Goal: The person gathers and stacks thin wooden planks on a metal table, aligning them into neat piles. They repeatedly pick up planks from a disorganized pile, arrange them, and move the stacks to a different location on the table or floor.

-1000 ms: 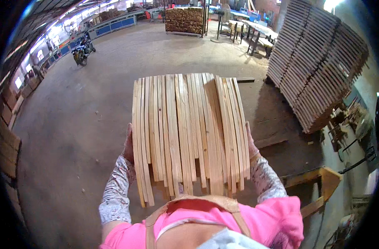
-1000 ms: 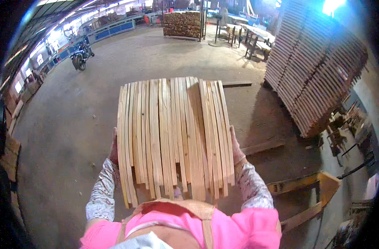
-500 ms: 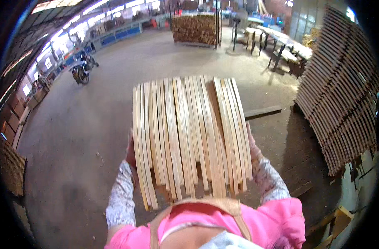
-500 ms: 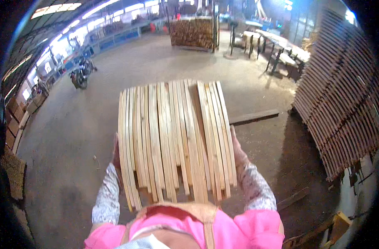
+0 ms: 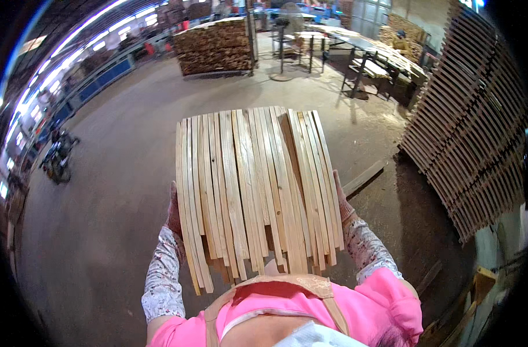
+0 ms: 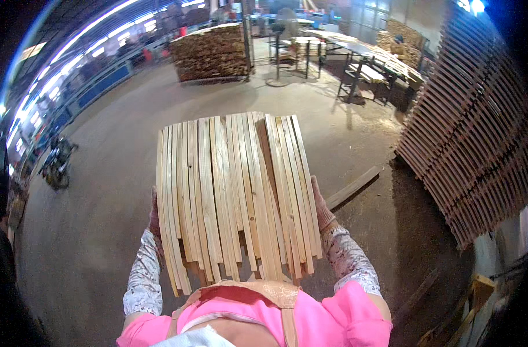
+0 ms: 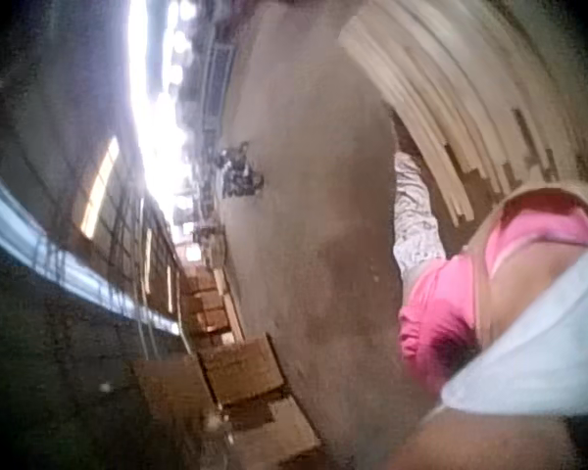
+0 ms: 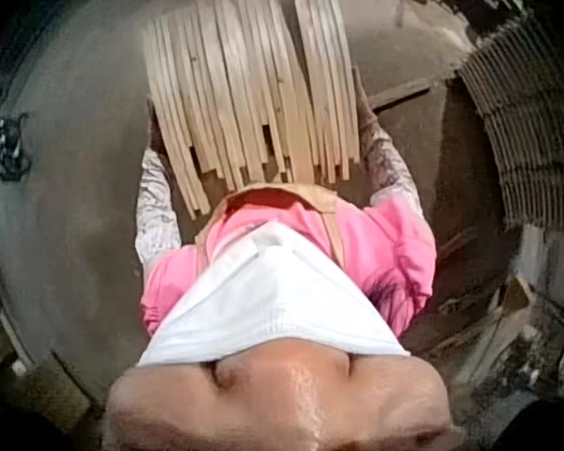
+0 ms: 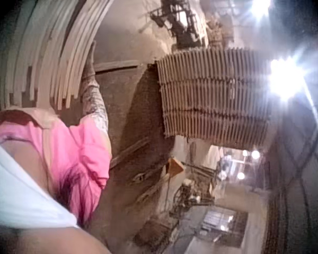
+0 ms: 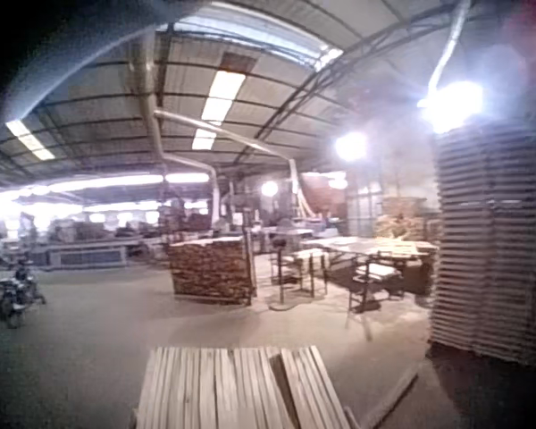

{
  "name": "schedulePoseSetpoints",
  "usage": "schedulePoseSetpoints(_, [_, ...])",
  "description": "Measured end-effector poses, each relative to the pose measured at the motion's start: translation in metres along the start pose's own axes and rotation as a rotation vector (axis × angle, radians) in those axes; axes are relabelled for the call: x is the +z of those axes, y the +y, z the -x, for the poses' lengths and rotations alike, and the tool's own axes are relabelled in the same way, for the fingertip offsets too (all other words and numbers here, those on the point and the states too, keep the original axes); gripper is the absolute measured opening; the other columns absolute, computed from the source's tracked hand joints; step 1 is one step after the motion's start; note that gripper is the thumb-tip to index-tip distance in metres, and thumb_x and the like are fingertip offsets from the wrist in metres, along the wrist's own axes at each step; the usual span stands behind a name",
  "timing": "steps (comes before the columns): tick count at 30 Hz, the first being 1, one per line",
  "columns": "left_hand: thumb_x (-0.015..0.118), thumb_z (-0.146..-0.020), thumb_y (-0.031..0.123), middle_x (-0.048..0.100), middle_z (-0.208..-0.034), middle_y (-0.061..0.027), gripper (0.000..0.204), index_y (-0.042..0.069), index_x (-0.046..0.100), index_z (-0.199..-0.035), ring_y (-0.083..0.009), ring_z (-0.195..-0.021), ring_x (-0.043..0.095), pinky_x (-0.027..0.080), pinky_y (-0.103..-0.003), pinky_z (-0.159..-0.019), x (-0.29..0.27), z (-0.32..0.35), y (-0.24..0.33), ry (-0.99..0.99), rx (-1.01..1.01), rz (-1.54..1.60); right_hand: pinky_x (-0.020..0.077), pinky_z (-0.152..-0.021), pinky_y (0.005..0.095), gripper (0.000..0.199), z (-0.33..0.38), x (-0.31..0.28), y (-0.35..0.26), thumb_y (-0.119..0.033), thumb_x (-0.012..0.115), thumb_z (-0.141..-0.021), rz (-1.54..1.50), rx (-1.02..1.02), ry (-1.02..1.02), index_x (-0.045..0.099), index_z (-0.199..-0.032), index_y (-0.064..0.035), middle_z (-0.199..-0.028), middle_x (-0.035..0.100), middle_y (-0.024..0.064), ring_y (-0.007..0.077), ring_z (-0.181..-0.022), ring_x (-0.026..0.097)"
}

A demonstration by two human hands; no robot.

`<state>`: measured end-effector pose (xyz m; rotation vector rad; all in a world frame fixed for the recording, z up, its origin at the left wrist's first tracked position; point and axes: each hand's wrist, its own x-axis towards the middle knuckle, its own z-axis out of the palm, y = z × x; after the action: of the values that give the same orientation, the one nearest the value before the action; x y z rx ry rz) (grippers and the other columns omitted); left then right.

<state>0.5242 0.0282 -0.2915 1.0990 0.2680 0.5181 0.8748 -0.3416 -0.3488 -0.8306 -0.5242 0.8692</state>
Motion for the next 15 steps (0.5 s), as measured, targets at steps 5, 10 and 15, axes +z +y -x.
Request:
schedulePoseSetpoints(5, [0.042, -0.108, 0.078, 0.059, -0.159, -0.0139, 0.091, 0.009, 0.047, -0.167, -0.0288, -0.141, 0.061, 0.052, -0.047, -0.119, 0.061, 0.040, -0.033, -0.042, -0.076, 0.041, 0.0504, -0.121, 0.0452, 0.094, 0.067, -0.018, -0.028, -0.078, 0.043, -0.108, 0.081, -0.025, 0.094, 0.046, -0.166, -0.0038, -0.163, 0.055, 0.0176, 0.0318, -0.146, 0.056])
schedulePoseSetpoints(10, [0.044, -0.108, 0.077, 0.055, -0.164, -0.0122, 0.091, 0.010, 0.044, -0.169, -0.0297, -0.147, 0.056, 0.047, -0.047, -0.124, 0.073, 0.075, -0.050, -0.102, 0.044, -0.016, 0.0515, -0.120, 0.0452, 0.095, 0.139, -0.011, -0.027, -0.079, 0.046, -0.107, 0.024, 0.134, 0.177, 0.049, -0.165, -0.0039, -0.160, 0.057, 0.0173, 0.0312, -0.143, 0.058])
schedulePoseSetpoints(15, [0.046, -0.107, 0.078, 0.055, -0.164, -0.0122, 0.092, 0.009, 0.045, -0.168, -0.0296, -0.146, 0.056, 0.048, -0.046, -0.122, 0.057, 0.057, -0.059, -0.138, -0.017, 0.114, 0.0536, -0.117, 0.0438, 0.098, 0.156, -0.005, -0.038, -0.083, 0.050, -0.103, 0.180, -0.060, 0.105, 0.053, -0.162, -0.0046, -0.157, 0.060, 0.0171, 0.0307, -0.140, 0.060])
